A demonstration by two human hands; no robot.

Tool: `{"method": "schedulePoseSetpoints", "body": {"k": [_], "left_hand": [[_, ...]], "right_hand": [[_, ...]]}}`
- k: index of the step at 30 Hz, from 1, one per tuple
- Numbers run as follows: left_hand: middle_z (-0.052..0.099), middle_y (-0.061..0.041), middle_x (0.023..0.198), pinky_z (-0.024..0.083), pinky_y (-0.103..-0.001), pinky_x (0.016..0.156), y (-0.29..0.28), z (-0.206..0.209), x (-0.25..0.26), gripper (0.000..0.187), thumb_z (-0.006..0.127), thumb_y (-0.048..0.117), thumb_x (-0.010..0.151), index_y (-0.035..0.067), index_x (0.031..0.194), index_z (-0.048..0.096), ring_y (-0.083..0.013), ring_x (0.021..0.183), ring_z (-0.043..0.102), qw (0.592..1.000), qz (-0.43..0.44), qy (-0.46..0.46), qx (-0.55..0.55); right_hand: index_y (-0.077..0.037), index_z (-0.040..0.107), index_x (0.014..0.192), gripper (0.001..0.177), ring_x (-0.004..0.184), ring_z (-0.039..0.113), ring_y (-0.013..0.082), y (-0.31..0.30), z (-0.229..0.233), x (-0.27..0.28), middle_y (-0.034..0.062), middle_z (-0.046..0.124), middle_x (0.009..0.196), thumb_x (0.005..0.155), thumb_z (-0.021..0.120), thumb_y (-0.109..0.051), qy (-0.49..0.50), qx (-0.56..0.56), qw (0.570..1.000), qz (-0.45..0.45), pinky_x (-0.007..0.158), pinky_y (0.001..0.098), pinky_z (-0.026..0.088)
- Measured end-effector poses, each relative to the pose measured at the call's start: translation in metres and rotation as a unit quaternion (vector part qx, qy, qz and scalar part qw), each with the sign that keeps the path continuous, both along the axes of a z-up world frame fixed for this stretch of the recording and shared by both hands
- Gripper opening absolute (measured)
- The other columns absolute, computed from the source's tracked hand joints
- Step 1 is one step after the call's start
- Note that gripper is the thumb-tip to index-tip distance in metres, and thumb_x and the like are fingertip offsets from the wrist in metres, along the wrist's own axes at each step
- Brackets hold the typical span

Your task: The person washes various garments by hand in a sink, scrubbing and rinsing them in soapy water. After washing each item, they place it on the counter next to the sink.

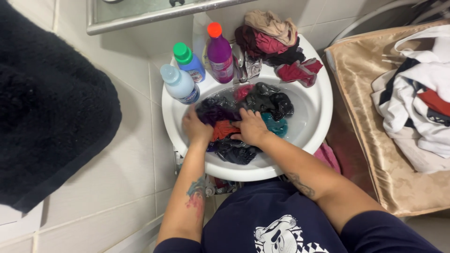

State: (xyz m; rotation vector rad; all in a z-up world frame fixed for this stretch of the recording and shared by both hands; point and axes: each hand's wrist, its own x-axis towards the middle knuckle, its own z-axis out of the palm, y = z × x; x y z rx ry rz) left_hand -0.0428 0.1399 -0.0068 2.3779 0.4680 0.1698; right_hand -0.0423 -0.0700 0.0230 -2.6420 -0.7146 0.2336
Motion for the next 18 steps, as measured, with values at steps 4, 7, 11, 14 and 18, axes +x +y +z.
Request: {"method": "schedulePoseSetpoints", "body": {"k": [4, 7, 11, 14, 18], "left_hand": [[0.033, -0.023, 0.157, 0.021, -0.052, 0.121, -0.005, 0.015, -0.021, 0.088, 0.081, 0.012, 0.071, 0.018, 0.151, 0.048, -0.0452, 0.146, 0.027, 0.993, -0.082, 0.019, 0.082], [0.034, -0.022, 0.157, 0.025, -0.050, 0.121, -0.010, 0.044, -0.025, 0.098, 0.092, 0.026, 0.060, 0.013, 0.147, 0.049, -0.0436, 0.146, 0.030, 0.977, -0.200, -0.079, 0.003], [0.053, -0.024, 0.137, 0.036, -0.050, 0.107, -0.028, 0.077, -0.014, 0.107, 0.100, 0.036, 0.052, 0.003, 0.140, 0.048, -0.0416, 0.129, 0.047, 0.949, -0.246, -0.192, -0.042], [0.070, -0.017, 0.117, 0.053, -0.039, 0.091, -0.048, 0.086, -0.004, 0.082, 0.090, 0.031, 0.070, 0.002, 0.139, 0.055, -0.0277, 0.105, 0.067, 0.933, -0.214, -0.159, -0.241], [0.074, -0.013, 0.110, 0.055, -0.034, 0.088, -0.056, 0.087, 0.007, 0.053, 0.080, 0.022, 0.089, 0.001, 0.134, 0.063, -0.0193, 0.096, 0.070, 0.875, -0.169, -0.053, -0.450]], "right_hand": [[-0.021, 0.084, 0.097, 0.017, 0.118, 0.052, 0.0333, 0.006, -0.010, 0.007, 0.0125, 0.056, 0.118, 0.084, 0.076, -0.028, 0.066, 0.000, 0.995, -0.075, 0.103, 0.0546, 0.035], [-0.015, 0.082, 0.089, 0.012, 0.113, 0.056, 0.0310, 0.009, 0.017, 0.028, 0.0140, 0.058, 0.114, 0.082, 0.076, -0.022, 0.028, 0.169, 0.983, -0.064, 0.101, 0.0480, 0.039], [-0.006, 0.070, 0.089, 0.016, 0.096, 0.059, 0.0246, 0.004, 0.110, 0.040, 0.0130, 0.055, 0.096, 0.096, 0.068, -0.020, 0.010, 0.345, 0.938, 0.004, 0.089, 0.0357, 0.048], [-0.003, 0.067, 0.101, 0.018, 0.098, 0.059, 0.0203, -0.011, 0.171, 0.034, 0.0096, 0.056, 0.100, 0.107, 0.063, -0.019, -0.024, 0.428, 0.900, 0.083, 0.091, 0.0338, 0.050], [-0.004, 0.064, 0.110, 0.017, 0.094, 0.064, 0.0179, -0.055, 0.182, 0.050, 0.0069, 0.066, 0.103, 0.107, 0.061, -0.021, 0.180, 0.653, 0.735, -0.028, 0.088, 0.0324, 0.054]]}}
